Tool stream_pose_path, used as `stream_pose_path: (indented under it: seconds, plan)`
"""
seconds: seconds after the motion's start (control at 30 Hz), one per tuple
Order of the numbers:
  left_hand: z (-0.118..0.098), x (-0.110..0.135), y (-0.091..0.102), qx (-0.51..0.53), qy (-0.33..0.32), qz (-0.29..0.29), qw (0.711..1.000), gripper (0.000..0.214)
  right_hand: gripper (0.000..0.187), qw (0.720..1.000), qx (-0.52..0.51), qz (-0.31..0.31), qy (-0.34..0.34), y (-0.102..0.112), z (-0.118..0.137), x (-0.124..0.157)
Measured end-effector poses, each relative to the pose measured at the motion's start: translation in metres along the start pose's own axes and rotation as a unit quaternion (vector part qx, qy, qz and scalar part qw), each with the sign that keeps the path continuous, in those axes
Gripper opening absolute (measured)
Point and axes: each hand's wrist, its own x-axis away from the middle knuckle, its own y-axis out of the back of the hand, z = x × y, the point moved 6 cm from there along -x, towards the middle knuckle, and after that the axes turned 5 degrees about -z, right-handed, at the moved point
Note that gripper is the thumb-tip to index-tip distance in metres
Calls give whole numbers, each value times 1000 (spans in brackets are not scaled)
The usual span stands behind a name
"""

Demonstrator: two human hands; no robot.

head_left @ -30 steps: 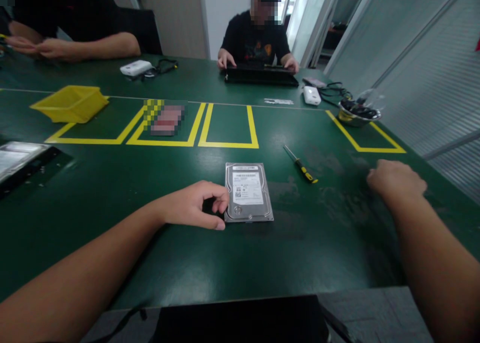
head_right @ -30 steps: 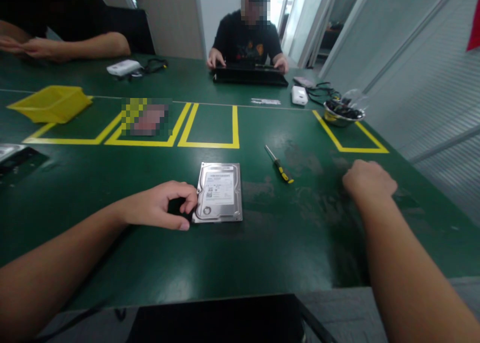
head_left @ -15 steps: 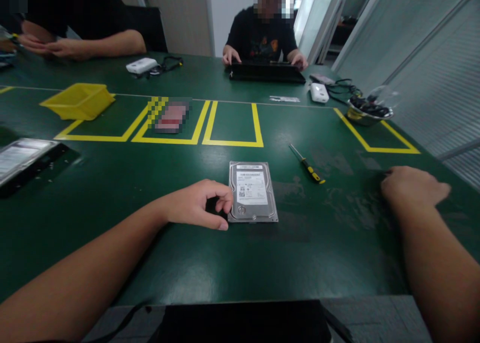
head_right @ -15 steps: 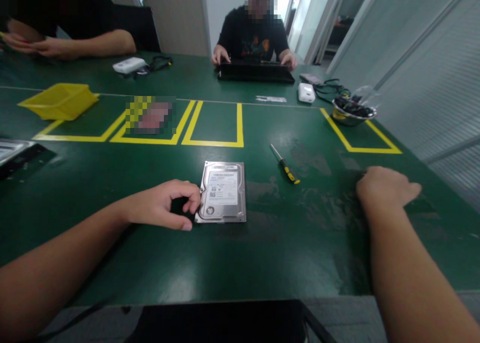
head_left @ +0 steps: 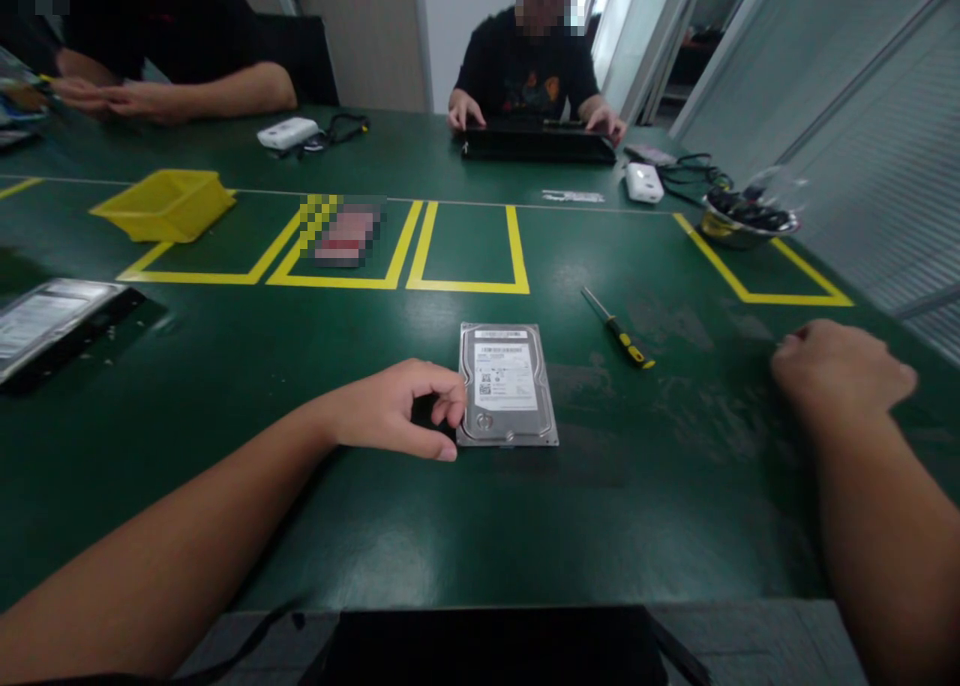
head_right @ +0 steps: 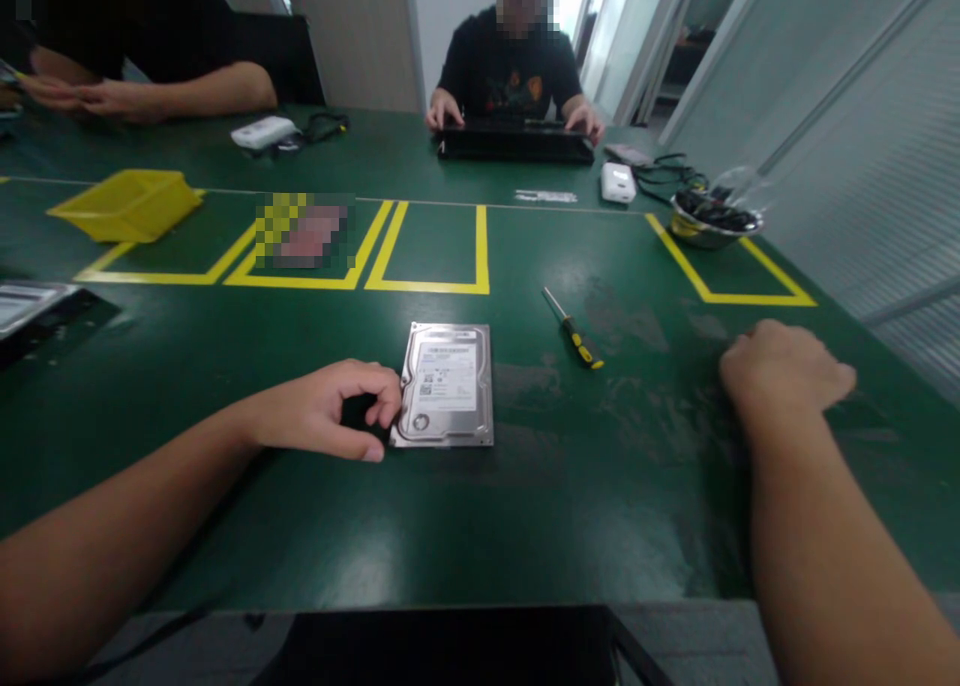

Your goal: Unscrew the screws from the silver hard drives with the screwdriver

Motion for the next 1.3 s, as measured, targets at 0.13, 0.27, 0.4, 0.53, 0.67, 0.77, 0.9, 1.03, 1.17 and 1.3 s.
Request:
stream_pose_path:
  seconds: [0.13, 0.27, 0.4, 0.53, 0.67, 0.77, 0.9, 1.03, 1.17, 1.3]
  plan:
    - [2, 0, 1, 12, 8, 1, 1000, 28, 25, 986, -106, -20, 131, 38, 34, 43]
    - [0, -1, 2, 50, 13, -1, 999, 22, 19, 932, -253, 14, 261, 74, 80, 113]
    - [1, -1, 2, 67, 28, -7, 997, 18, 19, 777, -488, 168, 362, 90, 128, 186]
    - [5, -2, 4, 76, 47, -31, 996, 21, 18, 704, -555, 246, 370, 76, 153, 219]
    - [8, -3, 8, 92, 68, -83, 990, 22, 18, 702, -566, 230, 365, 52, 154, 215]
    - [12, -4, 10, 90, 86, -148, 981, 22, 17, 712, -559, 196, 377, 42, 148, 208]
    - [8, -3, 17, 25, 70, -285, 956, 19, 18, 720, -545, 192, 386, 35, 144, 205]
    - [-22, 0, 19, -159, -22, -398, 903, 10, 18, 716, -535, 204, 400, 35, 144, 209]
    - [-62, 3, 12, -314, -86, -473, 819, 9, 16, 701, -532, 211, 424, 43, 143, 215]
    - [-87, -10, 1, -337, -42, -431, 836, 6, 18, 672, -558, 252, 417, 47, 141, 218]
